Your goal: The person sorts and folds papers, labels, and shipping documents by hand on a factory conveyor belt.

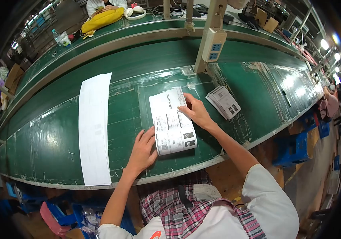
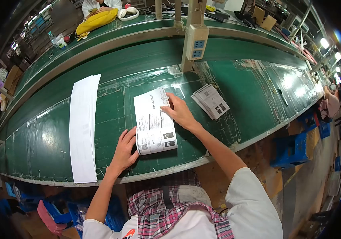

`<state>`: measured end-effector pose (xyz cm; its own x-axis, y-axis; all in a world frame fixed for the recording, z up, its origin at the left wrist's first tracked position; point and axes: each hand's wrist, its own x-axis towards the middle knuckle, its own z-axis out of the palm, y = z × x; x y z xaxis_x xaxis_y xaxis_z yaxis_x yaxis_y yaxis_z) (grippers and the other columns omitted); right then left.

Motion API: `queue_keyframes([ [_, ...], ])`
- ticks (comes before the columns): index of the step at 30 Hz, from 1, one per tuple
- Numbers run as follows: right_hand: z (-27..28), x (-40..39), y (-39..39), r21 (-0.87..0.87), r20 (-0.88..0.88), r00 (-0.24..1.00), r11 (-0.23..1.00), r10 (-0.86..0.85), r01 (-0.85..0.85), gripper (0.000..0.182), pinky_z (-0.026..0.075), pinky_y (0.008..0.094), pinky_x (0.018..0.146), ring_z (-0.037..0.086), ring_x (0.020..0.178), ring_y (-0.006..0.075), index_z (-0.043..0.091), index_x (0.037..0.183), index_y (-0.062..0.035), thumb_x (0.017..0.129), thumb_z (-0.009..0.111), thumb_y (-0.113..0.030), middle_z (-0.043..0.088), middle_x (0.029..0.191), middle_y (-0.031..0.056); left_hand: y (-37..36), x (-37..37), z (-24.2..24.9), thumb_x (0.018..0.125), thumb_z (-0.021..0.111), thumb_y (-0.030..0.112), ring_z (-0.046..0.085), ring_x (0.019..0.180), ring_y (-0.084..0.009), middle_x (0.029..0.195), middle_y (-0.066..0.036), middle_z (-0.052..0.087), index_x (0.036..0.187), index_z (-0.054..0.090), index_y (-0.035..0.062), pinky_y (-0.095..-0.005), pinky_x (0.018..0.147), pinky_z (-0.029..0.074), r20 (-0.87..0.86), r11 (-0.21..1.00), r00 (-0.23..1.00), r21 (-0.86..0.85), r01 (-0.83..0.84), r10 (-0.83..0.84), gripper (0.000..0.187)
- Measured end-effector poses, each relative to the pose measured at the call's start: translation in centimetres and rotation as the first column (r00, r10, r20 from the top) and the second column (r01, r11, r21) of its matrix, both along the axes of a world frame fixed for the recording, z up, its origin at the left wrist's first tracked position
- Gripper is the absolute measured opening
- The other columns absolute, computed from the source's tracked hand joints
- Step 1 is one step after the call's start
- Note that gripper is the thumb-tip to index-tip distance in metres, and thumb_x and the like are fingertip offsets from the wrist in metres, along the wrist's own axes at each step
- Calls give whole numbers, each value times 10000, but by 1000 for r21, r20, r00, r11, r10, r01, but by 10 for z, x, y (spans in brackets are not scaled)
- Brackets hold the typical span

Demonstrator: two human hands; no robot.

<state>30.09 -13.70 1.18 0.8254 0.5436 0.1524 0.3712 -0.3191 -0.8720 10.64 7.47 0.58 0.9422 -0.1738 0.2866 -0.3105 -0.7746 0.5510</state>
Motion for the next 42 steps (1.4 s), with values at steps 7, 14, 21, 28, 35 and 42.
queue_keyframes([
  [7, -5, -5, 10, -44, 159, 984, 995, -79, 87, 577, 475, 329, 701, 562, 717, 219, 513, 1407, -58, 869, 709, -131, 623, 890, 121, 0, -1, -1, 768, 668, 56, 409, 1404, -332, 1426, -189, 501, 1266, 566, -31, -521, 1188, 270, -4, 1000, 1000, -8, -10, 9, 516],
  [14, -1, -6, 9, -127, 281, 958, 992, 52, -16, 366, 462, 312, 704, 531, 746, 204, 654, 1251, -104, 885, 677, -105, 580, 916, 79, 0, -1, -1, 768, 682, 70, 412, 1402, -332, 1426, -193, 503, 1257, 575, -35, -523, 1186, 271, -10, 1000, 1000, -16, -13, 13, 512],
  [21, -1, -5, 9, -158, 332, 941, 987, 72, -20, 336, 462, 311, 702, 529, 751, 202, 667, 1222, -105, 888, 674, -128, 564, 899, 77, 0, -1, -2, 776, 689, 85, 417, 1399, -330, 1433, -193, 502, 1269, 571, -31, -522, 1185, 271, -5, 1000, 1000, -13, -14, 14, 520],
  [28, -4, -3, 10, -171, 338, 938, 985, 77, -20, 327, 468, 324, 708, 544, 774, 213, 671, 1212, -110, 886, 679, -137, 556, 896, 77, 1, -1, -5, 779, 693, 92, 422, 1394, -330, 1431, -189, 505, 1265, 574, -24, -521, 1186, 272, 4, 1000, 1000, -5, -17, 17, 514],
  [35, -4, -2, 9, -212, 336, 937, 977, 90, -18, 326, 473, 324, 729, 553, 810, 219, 677, 1212, -117, 887, 681, -142, 561, 905, 74, 0, -1, -3, 780, 688, 88, 425, 1392, -333, 1430, -191, 505, 1262, 573, -28, -520, 1185, 274, 7, 1000, 1000, -7, -10, 10, 509],
  [42, -5, -2, 9, -206, 349, 932, 978, 95, -22, 326, 477, 331, 745, 560, 829, 222, 681, 1210, -125, 886, 681, -161, 564, 911, 73, 0, -2, -3, 795, 678, 77, 433, 1385, -336, 1411, -187, 521, 1228, 595, -21, -518, 1181, 280, 13, 1000, 1000, -25, -18, 19, 451],
])
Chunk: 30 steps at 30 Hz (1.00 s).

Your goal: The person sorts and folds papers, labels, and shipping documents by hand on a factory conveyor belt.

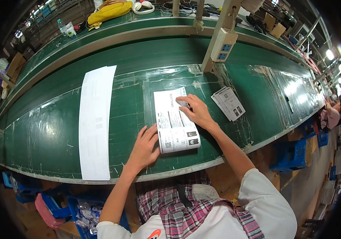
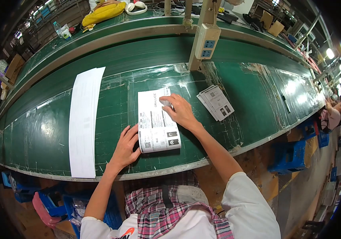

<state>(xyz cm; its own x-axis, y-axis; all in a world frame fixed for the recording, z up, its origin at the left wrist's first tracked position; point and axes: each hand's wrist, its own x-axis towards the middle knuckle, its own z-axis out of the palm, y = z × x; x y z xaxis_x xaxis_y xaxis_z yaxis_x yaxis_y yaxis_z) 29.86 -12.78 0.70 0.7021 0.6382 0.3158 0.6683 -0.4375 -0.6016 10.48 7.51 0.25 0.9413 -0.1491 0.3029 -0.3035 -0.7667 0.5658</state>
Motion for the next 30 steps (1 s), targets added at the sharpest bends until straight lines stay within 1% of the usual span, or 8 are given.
queue_keyframes([
  [2, 0, 0, 0, 2, 7, 1000, 1000, 5, -5, 326, 476, 332, 748, 560, 831, 224, 682, 1209, -125, 886, 682, -165, 564, 911, 74, 0, -1, 4, 822, 663, 68, 458, 1366, -342, 1389, -183, 543, 1211, 609, -5, -501, 1164, 315, 10, 1000, 1000, -16, -5, 6, 400],
  [5, -2, 1, 0, 3, 19, 1000, 1000, 10, -10, 326, 474, 334, 749, 557, 832, 228, 682, 1207, -122, 884, 682, -165, 563, 910, 76, 4, -1, 7, 871, 632, 58, 504, 1327, -352, 1343, -176, 581, 1199, 624, 21, -465, 1120, 380, -31, 890, 971, -393, -231, 238, 331],
  [8, -1, 1, 0, 0, 21, 1000, 1000, 11, -11, 324, 471, 334, 750, 555, 834, 231, 682, 1205, -117, 884, 681, -156, 563, 908, 77, 3, 11, 21, 909, 617, 72, 537, 1296, -357, 1319, -163, 607, 1216, 624, 38, -432, 1078, 427, 95, 907, 953, -346, -239, 287, 309],
  [12, 0, 0, 0, -1, 25, 1000, 1000, 13, -13, 325, 470, 335, 755, 555, 839, 233, 682, 1206, -113, 882, 681, -144, 565, 909, 80, -10, 29, 33, 969, 588, 227, 448, 1381, -340, 1437, -155, 532, 1323, 601, 77, -497, 1156, 315, 107, 979, 993, -202, -22, 45, 385],
  [13, 1, 0, 0, -10, 27, 1000, 1000, 11, -10, 326, 471, 336, 757, 557, 840, 233, 682, 1206, -112, 882, 681, -142, 565, 910, 80, -11, 32, 28, 1033, 472, 354, 394, 1422, -338, 1489, -146, 487, 1379, 575, 82, -499, 1197, 235, 34, 979, 999, -202, 28, -22, 452],
  [17, 2, 0, 1, -11, -15, 1000, 1000, 8, -8, 308, 475, 361, 780, 576, 885, 253, 686, 1186, -108, 883, 678, -162, 572, 909, 86, -13, 28, 11, 1042, 405, 443, 392, 1427, -329, 1486, -141, 491, 1383, 573, 90, -530, 1201, 203, -51, 987, 994, -136, 87, -95, 519],
  [25, 4, 0, 0, -9, -6, 1000, 1000, 24, -24, 327, 467, 322, 730, 545, 839, 218, 682, 1212, -98, 886, 674, -121, 541, 897, 73, -15, 22, 6, 1001, 508, 391, 389, 1431, -323, 1477, -137, 497, 1381, 576, 99, -529, 1207, 192, -70, 992, 992, -86, 95, -101, 484],
  [30, 6, -2, 0, -20, -45, 999, 1000, 6, -7, 292, 461, 377, 765, 567, 869, 257, 674, 1182, -95, 894, 655, -137, 542, 876, 89, -16, 23, 6, 986, 550, 389, 393, 1426, -329, 1472, -143, 496, 1375, 578, 95, -529, 1206, 202, -57, 992, 993, -89, 94, -99, 489],
])
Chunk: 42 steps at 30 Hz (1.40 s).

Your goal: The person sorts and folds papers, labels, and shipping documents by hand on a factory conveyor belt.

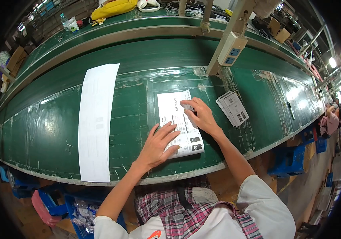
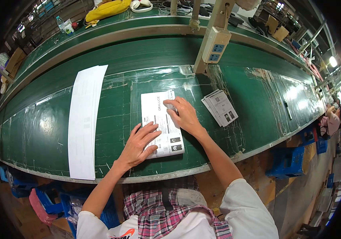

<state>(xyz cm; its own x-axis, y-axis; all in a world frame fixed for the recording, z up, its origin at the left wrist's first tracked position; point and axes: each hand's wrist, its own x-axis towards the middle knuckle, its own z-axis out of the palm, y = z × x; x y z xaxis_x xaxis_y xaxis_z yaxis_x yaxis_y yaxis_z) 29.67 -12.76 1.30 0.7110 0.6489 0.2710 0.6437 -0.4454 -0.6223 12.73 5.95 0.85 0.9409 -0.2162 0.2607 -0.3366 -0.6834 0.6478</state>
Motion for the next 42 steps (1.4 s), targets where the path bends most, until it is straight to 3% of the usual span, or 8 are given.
queue_keyframes([
  [20, -5, 1, 0, 38, 11, 1000, 999, -4, 3, 295, 440, 378, 715, 531, 790, 270, 658, 1187, -67, 893, 649, -90, 505, 846, 104, -1, 2, 1, 970, 590, 415, 373, 1433, -354, 1480, -175, 474, 1372, 574, 67, -523, 1193, 241, 28, 998, 999, -55, -35, 37, 533],
  [28, -5, 2, 0, 44, -9, 1000, 999, -3, 3, 282, 429, 375, 709, 519, 785, 263, 663, 1175, -60, 896, 639, -88, 491, 832, 102, -2, 2, 0, 963, 593, 431, 375, 1433, -351, 1479, -160, 477, 1384, 571, 84, -525, 1200, 230, 22, 999, 999, 5, -33, 33, 545],
  [31, -7, 3, -1, 64, 24, 1000, 998, 15, -16, 313, 421, 325, 669, 493, 740, 212, 665, 1197, -48, 883, 655, -50, 476, 831, 86, -2, 2, 1, 961, 597, 430, 375, 1434, -346, 1485, -151, 474, 1392, 569, 96, -525, 1203, 225, 19, 999, 999, 27, -30, 29, 546],
  [42, -5, 2, -2, 65, -5, 1000, 998, 20, -20, 328, 424, 336, 685, 498, 749, 218, 649, 1216, -46, 890, 616, -34, 469, 854, 95, -4, 2, 1, 954, 601, 437, 376, 1434, -343, 1471, -167, 486, 1356, 587, 75, -525, 1197, 226, 25, 998, 999, 54, -31, 29, 540],
])
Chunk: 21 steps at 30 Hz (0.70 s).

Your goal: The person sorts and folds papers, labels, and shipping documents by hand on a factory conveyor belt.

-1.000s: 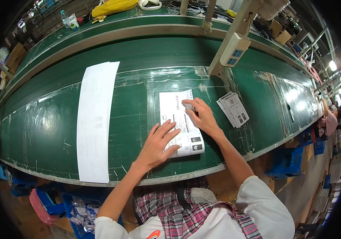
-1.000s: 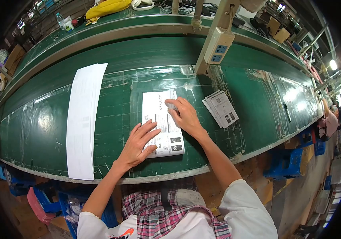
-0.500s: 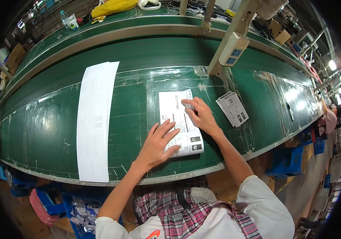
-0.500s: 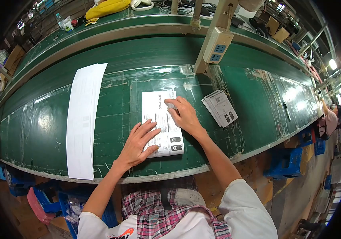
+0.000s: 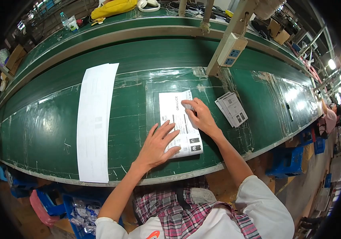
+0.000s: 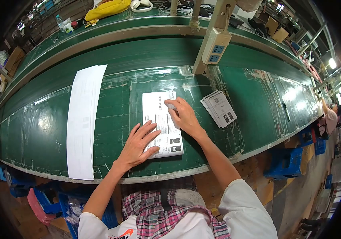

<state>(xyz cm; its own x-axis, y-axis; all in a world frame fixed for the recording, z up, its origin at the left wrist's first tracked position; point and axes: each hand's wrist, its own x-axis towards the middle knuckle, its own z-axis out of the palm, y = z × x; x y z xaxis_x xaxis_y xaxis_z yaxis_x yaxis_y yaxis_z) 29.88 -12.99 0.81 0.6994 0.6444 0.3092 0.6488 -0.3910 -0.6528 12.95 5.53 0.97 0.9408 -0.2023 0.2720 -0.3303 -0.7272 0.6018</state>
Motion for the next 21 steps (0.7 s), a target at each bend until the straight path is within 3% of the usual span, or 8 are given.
queue_keyframes([
  [21, -1, -1, 0, 35, 59, 998, 999, 0, -2, 319, 429, 343, 680, 521, 768, 233, 634, 1215, -40, 896, 623, -26, 505, 876, 104, 1, 5, 2, 973, 570, 453, 375, 1438, -336, 1477, -154, 480, 1394, 562, 95, -549, 1204, 189, -37, 1000, 999, 3, 6, -6, 553],
])
